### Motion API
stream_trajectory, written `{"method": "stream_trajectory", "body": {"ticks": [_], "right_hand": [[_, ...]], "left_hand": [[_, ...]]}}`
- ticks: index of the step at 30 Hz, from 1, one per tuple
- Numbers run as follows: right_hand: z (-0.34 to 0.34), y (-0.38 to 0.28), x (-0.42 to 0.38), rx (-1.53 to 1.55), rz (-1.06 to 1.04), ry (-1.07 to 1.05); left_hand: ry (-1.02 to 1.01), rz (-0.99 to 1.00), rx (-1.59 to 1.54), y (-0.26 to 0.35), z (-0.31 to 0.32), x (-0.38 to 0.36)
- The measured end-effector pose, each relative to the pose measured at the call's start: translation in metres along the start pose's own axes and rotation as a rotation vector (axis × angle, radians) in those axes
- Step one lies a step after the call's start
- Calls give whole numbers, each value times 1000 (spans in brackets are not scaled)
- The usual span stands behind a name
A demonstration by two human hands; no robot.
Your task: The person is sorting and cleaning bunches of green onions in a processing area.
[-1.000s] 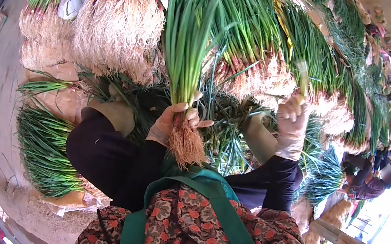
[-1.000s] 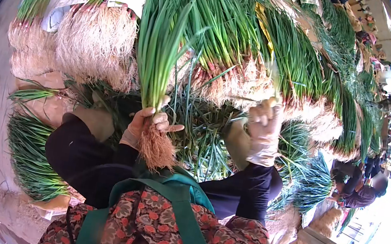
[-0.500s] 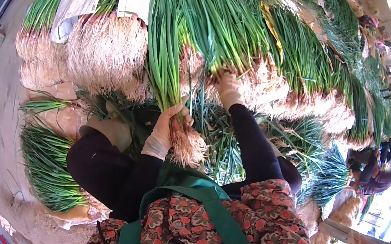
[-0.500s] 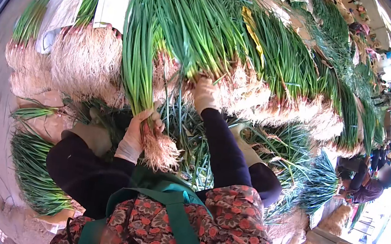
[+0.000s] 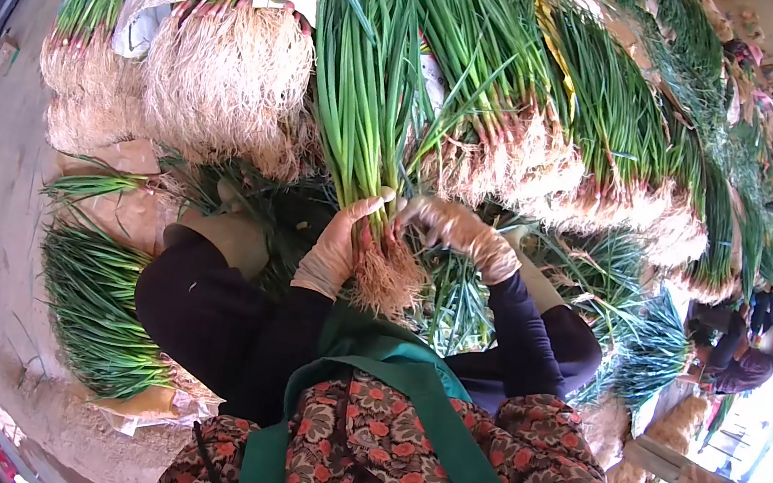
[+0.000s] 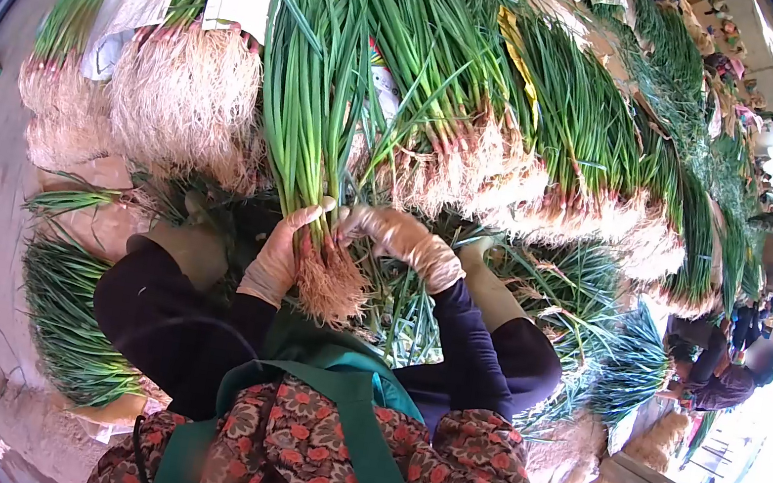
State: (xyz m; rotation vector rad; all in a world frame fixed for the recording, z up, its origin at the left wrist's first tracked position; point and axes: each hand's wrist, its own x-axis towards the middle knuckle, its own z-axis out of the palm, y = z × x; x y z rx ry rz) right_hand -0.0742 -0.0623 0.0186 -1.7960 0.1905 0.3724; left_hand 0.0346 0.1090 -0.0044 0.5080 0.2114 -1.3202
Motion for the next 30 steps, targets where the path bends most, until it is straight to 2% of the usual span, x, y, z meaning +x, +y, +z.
{"method": "stream_trajectory", "body": {"ticks": [1,3,4,6,9,10,13,14,16,17,18,19,20,22,23,25,27,29,30], "right_hand": [[-7,21,-5,43,274,269],[2,-30,3,233,85,445],[7,-39,13,496,218,517],[13,-36,38,633,184,548],[25,-16,53,273,-108,796],[29,-7,50,277,-19,788],[43,50,51,-252,204,809],[43,100,53,-601,64,863],[30,129,19,-975,133,674],[16,105,-7,-990,336,446],[10,120,-6,-803,700,248],[14,136,-16,-780,668,141],[19,143,-24,-749,633,36],[13,51,-13,-383,568,246],[7,38,-7,-192,391,424],[8,-14,3,353,126,564],[2,-10,42,411,147,479],[11,21,53,-436,-120,735],[14,14,44,-696,-102,682]], "left_hand": [[10,25,-33,-1,6,-2],[-112,-7,-78,3,14,-7],[-132,-29,-77,1,9,-4],[-171,-66,-60,1,10,-2],[-104,-29,-55,0,0,-5],[-108,-35,-62,2,-2,-5],[-133,-62,-88,2,-9,0],[-150,-67,-95,-1,-14,4],[-176,-84,-150,1,-4,-4],[-222,-98,-203,3,-9,-1],[-270,-90,-194,5,-9,2],[-305,-80,-190,5,-11,1],[-237,-73,-159,3,-11,-4],[-162,-97,-105,-1,-7,2],[-154,-109,-99,-5,-8,4],[-141,-121,-84,-9,-8,7],[-120,-104,-50,-6,-1,2],[-115,-87,-59,-3,-2,-1],[-138,-95,-100,-2,-4,-2]]}}
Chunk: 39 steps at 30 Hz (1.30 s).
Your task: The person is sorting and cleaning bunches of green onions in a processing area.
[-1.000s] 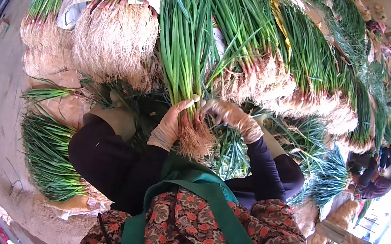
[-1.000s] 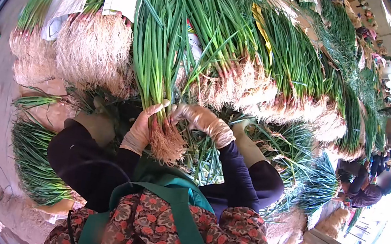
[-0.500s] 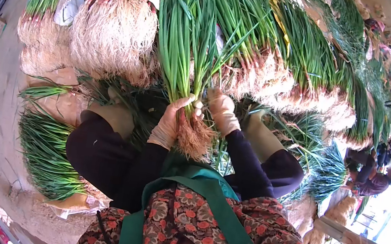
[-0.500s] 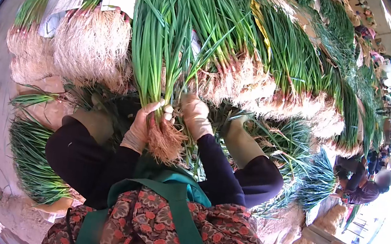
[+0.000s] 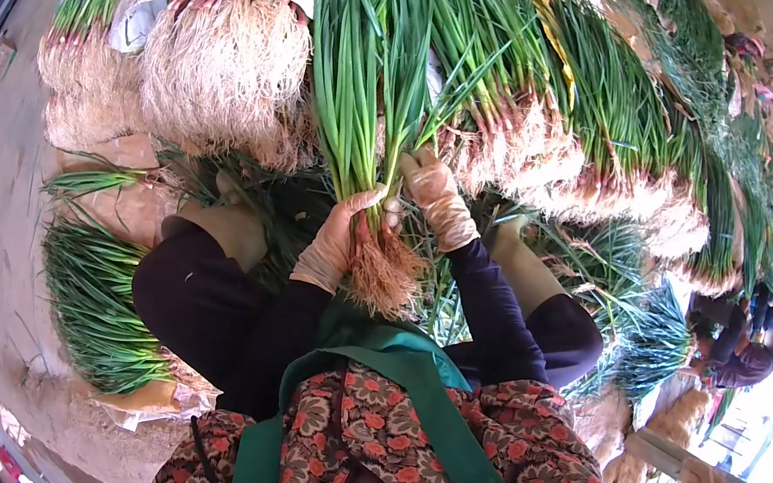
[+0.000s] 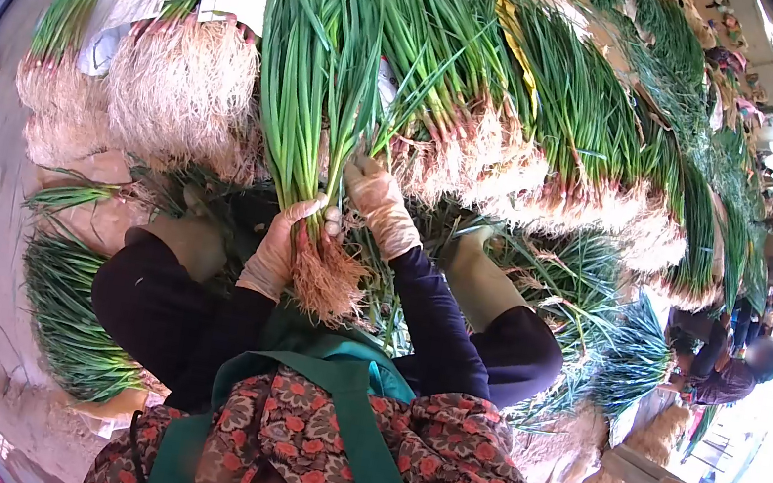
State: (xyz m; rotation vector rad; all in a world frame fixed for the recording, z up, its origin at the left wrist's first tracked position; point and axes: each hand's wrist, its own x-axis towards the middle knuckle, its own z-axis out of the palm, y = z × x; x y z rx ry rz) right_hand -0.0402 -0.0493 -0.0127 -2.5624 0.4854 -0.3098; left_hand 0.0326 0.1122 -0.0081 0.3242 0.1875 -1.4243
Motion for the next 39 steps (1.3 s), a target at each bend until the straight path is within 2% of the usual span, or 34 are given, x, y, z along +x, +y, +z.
{"method": "stream_trajectory", "body": {"ticks": [2,4,5,7,8,11,13,15,16,18,19,20,21,23,25,26,27,28,29,30,31,33,35,38,39], "right_hand": [[29,67,-34,-321,197,-226],[14,76,-60,-227,420,-612],[13,74,-62,82,792,-891],[-22,23,-47,215,588,-647],[-3,46,-53,365,361,-372],[-23,0,-14,652,516,-302],[-17,9,-10,-192,-71,-215],[15,80,-5,-30,96,27],[0,84,-7,231,268,98],[-32,92,-12,819,545,410],[-39,93,-13,594,679,392],[-5,127,-22,716,372,446],[-19,95,-22,720,599,214],[-19,69,-22,922,592,-63],[-23,38,-18,937,507,-156],[-17,37,-12,859,546,-224],[-22,12,-2,691,591,-176],[-14,9,1,639,544,-181],[-9,8,2,585,499,-185],[-23,-10,7,388,498,-205],[-7,8,5,141,384,-196],[-7,12,2,236,334,-229],[12,42,-15,63,45,-282],[9,36,-21,139,0,-213],[10,31,-20,-13,-141,-89]], "left_hand": [[-53,-29,-78,1,-3,-1],[-71,-12,-64,4,-3,1],[-78,2,-63,3,-4,2],[-9,0,0,-4,-5,3],[61,-5,68,-6,-4,6],[167,-34,143,-16,-13,11],[171,-55,215,-16,-24,12],[146,1,178,-11,-30,9],[172,43,179,-8,-28,6],[194,138,167,-7,-29,7],[182,127,174,-7,-30,7],[165,113,182,-6,-26,7],[150,100,187,-7,-24,9],[82,74,130,-9,-25,11],[78,60,100,-7,-27,10],[99,49,98,-8,-27,12],[116,32,98,-9,-19,14],[145,-8,-22,-12,-10,13],[157,-17,76,-12,-16,15],[163,-22,172,-11,-25,19],[169,-25,267,-11,-33,22],[170,24,301,-12,-29,19],[236,70,296,-14,-25,17],[166,-22,407,-8,-32,17],[168,-2,350,-9,-29,19]]}}
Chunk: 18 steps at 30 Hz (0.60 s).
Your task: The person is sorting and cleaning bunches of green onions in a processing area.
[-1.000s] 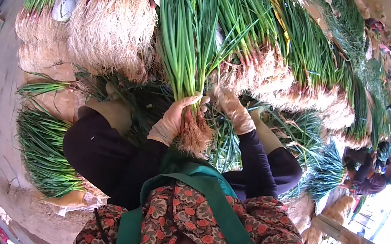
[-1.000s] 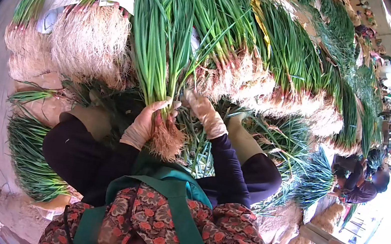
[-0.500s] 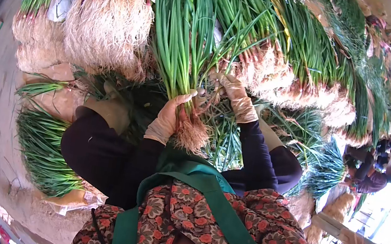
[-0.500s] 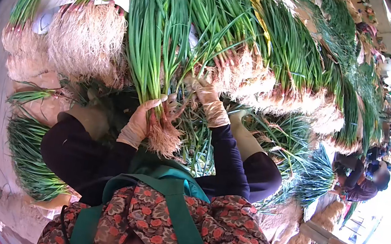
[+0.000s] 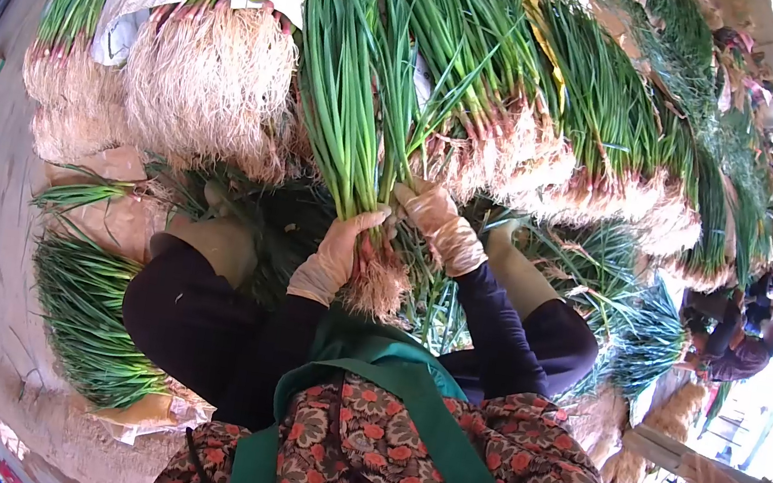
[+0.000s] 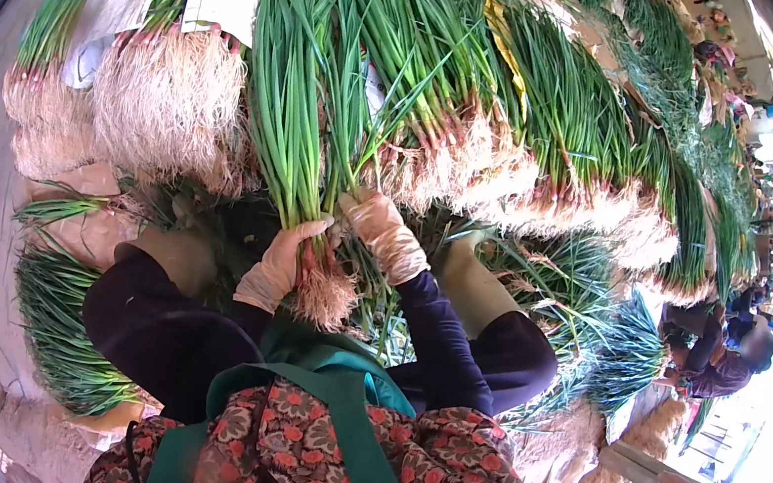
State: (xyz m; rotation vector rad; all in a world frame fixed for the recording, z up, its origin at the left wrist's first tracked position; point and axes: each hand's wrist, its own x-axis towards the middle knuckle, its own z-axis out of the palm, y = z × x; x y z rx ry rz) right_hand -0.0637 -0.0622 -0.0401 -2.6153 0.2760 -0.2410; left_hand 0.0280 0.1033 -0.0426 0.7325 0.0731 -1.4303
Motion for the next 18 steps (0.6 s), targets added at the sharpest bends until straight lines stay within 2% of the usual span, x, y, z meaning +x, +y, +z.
{"method": "stream_trajectory", "body": {"ticks": [2,5,7,9,11,12,13,14,15,16,18], "right_hand": [[3,-17,7,-305,332,-156],[-22,10,-13,-338,350,-321],[54,86,-51,57,184,-52],[45,69,-51,769,294,125],[-54,-37,-12,979,474,-35],[-59,-56,3,1227,613,102],[-50,-50,11,1193,651,86],[-38,-38,25,963,664,97],[-33,-35,43,731,688,103],[-32,-34,41,666,640,123],[-36,-33,35,906,648,-54]], "left_hand": [[15,22,-116,0,10,-4],[-147,-24,-324,14,17,-20],[-227,-78,-488,13,11,-22],[-225,-94,-519,11,12,-22],[-300,-117,-561,5,4,-14],[-230,-108,-492,2,6,-15],[-159,-96,-418,2,9,-18],[-90,-80,-341,4,14,-19],[-84,-42,-292,6,22,-22],[-100,-17,-281,6,20,-22],[-130,30,-261,7,17,-22]]}}
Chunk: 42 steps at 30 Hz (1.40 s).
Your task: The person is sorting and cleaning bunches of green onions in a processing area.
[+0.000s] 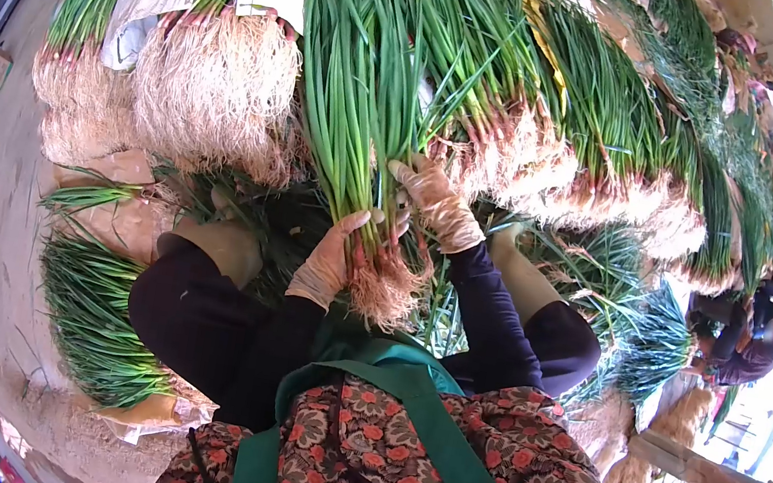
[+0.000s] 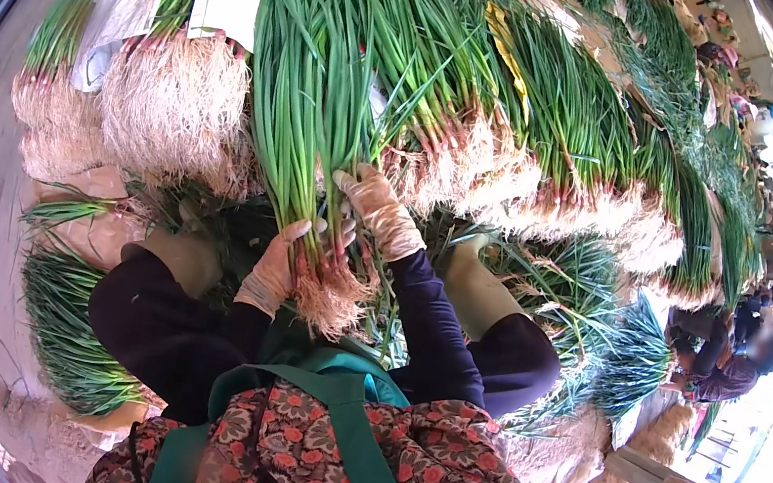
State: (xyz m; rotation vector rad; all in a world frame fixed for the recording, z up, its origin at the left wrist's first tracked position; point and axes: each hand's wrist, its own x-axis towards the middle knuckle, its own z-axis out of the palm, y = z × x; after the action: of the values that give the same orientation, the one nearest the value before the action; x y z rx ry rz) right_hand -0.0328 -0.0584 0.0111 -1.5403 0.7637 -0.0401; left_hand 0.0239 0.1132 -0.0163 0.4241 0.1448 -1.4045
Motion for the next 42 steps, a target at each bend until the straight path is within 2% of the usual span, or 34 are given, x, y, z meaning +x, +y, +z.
{"method": "stream_trajectory", "body": {"ticks": [1,3,4,5,6,7,9,10,13,14,15,16,18,19,21,22,25,26,28,29,30,32,33,34,36,38,39,40,41,42], "right_hand": [[1,5,-5,152,73,-22],[5,6,-18,451,206,-63],[10,4,-31,666,156,-98],[11,25,-21,430,94,0],[15,53,-6,190,31,95],[21,71,0,195,105,219],[-2,133,7,-453,-123,286],[-9,139,4,-612,-186,330],[-22,132,1,-679,-441,436],[-21,88,-9,-447,-242,440],[-32,96,-1,-138,-207,381],[-26,20,-37,282,146,263],[-32,29,-24,747,25,160],[-41,46,-9,989,26,82],[-43,54,-9,1066,19,63],[-42,59,-10,1063,8,73],[-25,56,-4,1252,-130,-213],[-15,59,2,1250,-194,-294],[7,55,5,969,-62,-231],[16,42,-3,759,42,-126],[17,16,-16,485,-16,-54],[-2,42,5,125,-280,77],[-16,38,2,72,-86,101],[-27,37,-10,136,11,92],[-24,76,1,33,-105,110],[-23,108,13,-279,-258,-105],[-18,102,9,-369,-190,-113],[-12,118,23,-869,-421,-87],[-6,150,42,-828,-501,-60],[-6,153,50,-767,-519,-42]], "left_hand": [[54,-49,-32,-1,-1,-1],[-90,-22,-107,1,2,0],[-157,-13,-146,0,2,-1],[-117,31,-140,-4,1,1],[-177,16,-196,-6,-3,4],[-239,2,-252,-6,-7,8],[-371,-41,-328,-4,-6,8],[-301,-29,-256,-1,-1,6],[-117,-5,-90,0,-8,2],[-68,13,-62,1,-7,4],[-14,22,-38,-2,-6,5],[41,30,-16,-6,-4,6],[-13,92,-32,-4,3,1],[-72,43,-123,-2,-2,3],[-213,-19,-252,5,-5,1],[-151,-45,-193,7,-6,0],[50,-92,-6,11,7,-6],[29,-123,34,9,1,-4],[-15,-184,109,3,-17,1],[82,-102,198,-2,-9,0],[35,-89,195,2,-8,-2],[-56,-71,193,12,-7,-7],[-83,-30,283,20,9,-11],[-145,45,311,25,15,-12],[-226,11,291,38,24,-15],[-175,52,182,36,24,-10],[-128,81,141,33,28,-9],[-84,111,103,32,32,-8],[-47,175,166,32,37,-12],[-12,161,163,30,23,-9]]}}
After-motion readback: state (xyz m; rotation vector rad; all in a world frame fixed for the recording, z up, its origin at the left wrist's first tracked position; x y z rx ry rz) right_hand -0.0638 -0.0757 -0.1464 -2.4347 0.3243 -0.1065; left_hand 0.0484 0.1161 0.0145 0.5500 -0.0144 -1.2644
